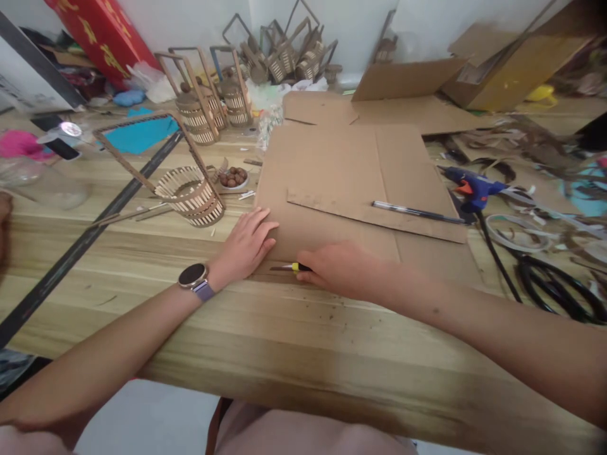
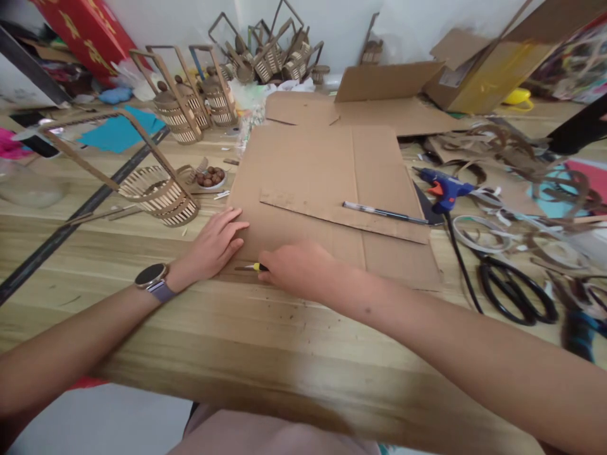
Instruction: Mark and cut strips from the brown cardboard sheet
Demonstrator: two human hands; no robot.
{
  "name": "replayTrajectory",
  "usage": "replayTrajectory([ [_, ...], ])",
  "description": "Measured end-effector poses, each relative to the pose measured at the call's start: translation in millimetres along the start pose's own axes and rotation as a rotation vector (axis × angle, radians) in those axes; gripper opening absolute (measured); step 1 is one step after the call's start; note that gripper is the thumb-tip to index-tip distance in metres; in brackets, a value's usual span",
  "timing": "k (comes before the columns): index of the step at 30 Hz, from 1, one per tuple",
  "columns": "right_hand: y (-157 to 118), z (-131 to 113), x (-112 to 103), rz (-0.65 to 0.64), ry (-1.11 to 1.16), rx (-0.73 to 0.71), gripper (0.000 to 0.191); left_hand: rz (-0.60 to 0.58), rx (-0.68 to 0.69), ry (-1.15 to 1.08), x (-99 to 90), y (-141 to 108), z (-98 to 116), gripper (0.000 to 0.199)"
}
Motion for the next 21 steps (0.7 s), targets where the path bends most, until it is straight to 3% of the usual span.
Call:
replayTrajectory([
  [16,10.4,-21.5,-2.3,0.067,-0.050,-0.031,0.029,-0.008,0.004,-0.023,2.7,-0.4,0.6,0.042],
  [21,5.7,-34.9,-6.3,-0.028,-0.123,-0.047,0.019,-0.019,0.004,0.032,4.8,0.0,1.1,0.047],
])
Point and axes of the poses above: each hand's wrist, its own y-axis towards the middle knuckle, its own x-axis out of the palm, z = x × y, the point moved 8 cm from there along y, towards the middle knuckle, and after that the axes turned 8 degrees about -y, right-handed, at the moved point
